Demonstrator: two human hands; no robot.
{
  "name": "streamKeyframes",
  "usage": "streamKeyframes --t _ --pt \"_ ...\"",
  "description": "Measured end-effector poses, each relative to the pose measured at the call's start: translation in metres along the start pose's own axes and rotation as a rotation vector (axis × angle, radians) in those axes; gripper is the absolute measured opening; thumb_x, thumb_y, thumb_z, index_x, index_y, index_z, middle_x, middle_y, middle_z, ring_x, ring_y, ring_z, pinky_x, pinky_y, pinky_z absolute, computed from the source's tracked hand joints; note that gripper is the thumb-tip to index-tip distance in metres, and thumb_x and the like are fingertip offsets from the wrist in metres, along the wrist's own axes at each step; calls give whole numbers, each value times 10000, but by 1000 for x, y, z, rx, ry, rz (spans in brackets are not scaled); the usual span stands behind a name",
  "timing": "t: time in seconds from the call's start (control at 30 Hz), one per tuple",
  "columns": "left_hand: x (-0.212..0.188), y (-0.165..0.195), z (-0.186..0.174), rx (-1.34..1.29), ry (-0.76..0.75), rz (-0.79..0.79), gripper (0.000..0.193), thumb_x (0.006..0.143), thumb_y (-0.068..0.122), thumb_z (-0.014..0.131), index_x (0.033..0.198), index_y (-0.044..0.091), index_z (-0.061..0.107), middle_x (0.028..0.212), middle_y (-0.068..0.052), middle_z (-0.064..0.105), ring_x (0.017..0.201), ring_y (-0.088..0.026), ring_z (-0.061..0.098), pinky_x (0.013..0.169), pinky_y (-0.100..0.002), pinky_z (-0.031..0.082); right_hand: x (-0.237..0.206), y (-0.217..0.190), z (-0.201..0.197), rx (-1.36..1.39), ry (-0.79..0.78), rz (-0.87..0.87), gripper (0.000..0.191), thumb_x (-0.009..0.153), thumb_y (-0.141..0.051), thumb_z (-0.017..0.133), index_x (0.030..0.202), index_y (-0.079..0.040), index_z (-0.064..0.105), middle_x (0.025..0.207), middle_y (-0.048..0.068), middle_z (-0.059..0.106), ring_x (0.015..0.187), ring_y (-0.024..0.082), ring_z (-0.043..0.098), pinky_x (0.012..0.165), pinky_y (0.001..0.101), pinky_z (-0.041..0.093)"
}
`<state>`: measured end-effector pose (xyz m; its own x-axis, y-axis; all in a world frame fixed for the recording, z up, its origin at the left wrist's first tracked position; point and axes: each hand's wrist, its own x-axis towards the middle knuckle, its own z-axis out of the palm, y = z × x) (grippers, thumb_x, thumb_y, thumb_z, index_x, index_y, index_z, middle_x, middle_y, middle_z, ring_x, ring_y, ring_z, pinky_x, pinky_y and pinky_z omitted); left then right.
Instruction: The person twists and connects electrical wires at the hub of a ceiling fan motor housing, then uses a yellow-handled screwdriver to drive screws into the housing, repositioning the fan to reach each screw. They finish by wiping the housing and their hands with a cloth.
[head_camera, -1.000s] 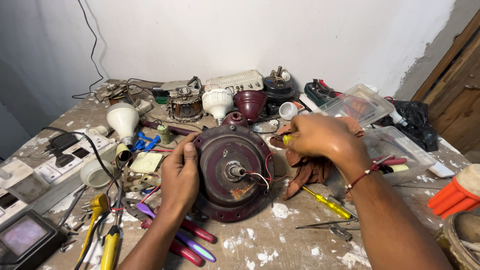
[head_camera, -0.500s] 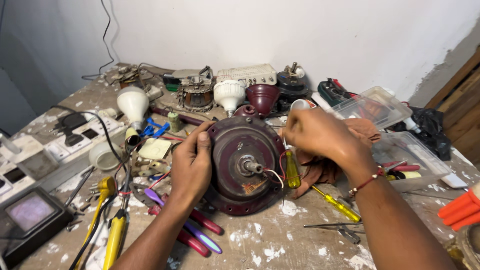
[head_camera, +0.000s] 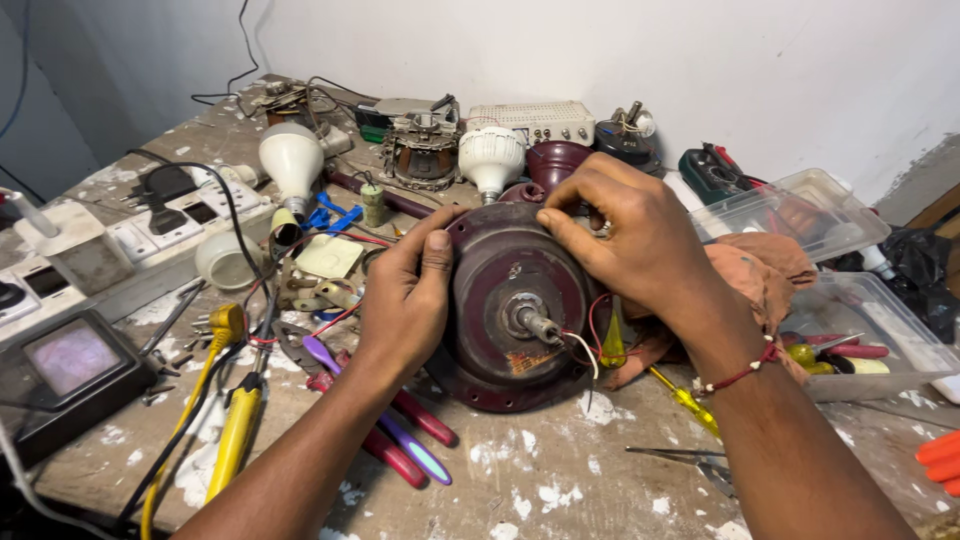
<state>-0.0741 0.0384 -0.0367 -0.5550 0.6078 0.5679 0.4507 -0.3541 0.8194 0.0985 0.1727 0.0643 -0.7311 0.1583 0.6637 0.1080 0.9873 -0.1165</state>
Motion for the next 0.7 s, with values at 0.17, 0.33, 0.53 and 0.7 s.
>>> streamKeyframes --t 0.17,0.33,0.53,0.7 --pt "1 -3 -1 -36 -7 -25 406 1076 279 472 1316 10 658 1096 -112 778 1006 -149 689 895 -299 545 2 -1 -1 -22 22 -97 143 896 -138 751 967 -26 696 933 122 670 879 316 677 742 420 538" --pt "2 -3 -3 -52 -3 -43 401 1073 266 466 1309 9 664 1129 -100 763 1012 -143 680 899 -296 541 3 -1 3 9 20 -54 171 879 -177 767 943 -36 697 924 121 663 864 312 671 727 427 533" --pt "1 3 -7 -15 -22 -60 409 1076 269 452 1308 6 665 1151 -99 751 1029 -152 668 909 -291 523 1 1 8 -5 28 -46 179 909 -181 747 958 -33 659 953 106 642 896 290 664 753 418 536" --pt "1 8 -7 -32 -43 -63 414 1080 269 445 1322 6 656 1146 -102 746 1025 -150 665 902 -292 526 1 1 7 13 20 -62 153 899 -152 729 968 -37 655 938 92 634 890 270 657 763 410 535"
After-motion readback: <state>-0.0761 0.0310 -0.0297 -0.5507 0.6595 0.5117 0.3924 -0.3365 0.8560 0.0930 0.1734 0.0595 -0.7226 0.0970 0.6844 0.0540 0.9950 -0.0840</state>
